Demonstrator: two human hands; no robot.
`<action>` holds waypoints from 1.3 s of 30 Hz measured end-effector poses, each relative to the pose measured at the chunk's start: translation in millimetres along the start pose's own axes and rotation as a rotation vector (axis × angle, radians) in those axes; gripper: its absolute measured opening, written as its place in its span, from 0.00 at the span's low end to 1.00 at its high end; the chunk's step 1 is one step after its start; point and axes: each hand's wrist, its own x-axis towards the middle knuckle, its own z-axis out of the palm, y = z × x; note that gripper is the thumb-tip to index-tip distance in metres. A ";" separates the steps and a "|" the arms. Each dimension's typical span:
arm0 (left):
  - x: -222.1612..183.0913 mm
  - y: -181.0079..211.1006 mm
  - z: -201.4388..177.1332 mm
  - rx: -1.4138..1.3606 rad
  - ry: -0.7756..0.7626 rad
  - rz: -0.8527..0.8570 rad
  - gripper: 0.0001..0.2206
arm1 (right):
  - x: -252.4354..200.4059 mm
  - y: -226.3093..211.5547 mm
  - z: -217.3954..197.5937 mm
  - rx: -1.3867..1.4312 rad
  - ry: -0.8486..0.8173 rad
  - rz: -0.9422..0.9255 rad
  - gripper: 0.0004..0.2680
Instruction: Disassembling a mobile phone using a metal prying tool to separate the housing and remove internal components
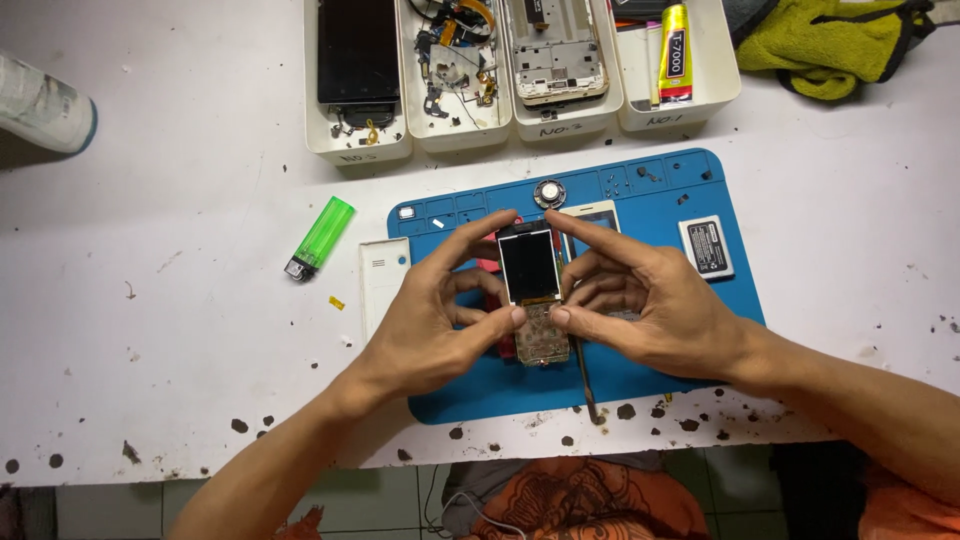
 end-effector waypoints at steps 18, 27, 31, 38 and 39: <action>15.8 -6.9 -55.4 0.839 0.013 0.265 0.31 | 52.3 -17.3 6.5 -0.422 -0.072 0.047 0.27; 8.1 -6.1 -54.3 0.669 0.053 0.228 0.28 | 40.3 -51.4 7.4 -0.347 -0.129 -0.062 0.22; 6.1 -10.0 -58.2 0.765 0.036 0.202 0.29 | 8.3 -44.6 -3.0 -0.709 -0.201 -0.218 0.18; 6.4 -5.1 -60.1 0.880 0.014 0.149 0.29 | -10.0 -6.6 6.5 -0.934 -0.126 -0.473 0.08; 7.3 -5.8 -60.4 0.887 0.013 0.151 0.29 | -9.7 -1.0 8.5 -0.936 -0.090 -0.507 0.05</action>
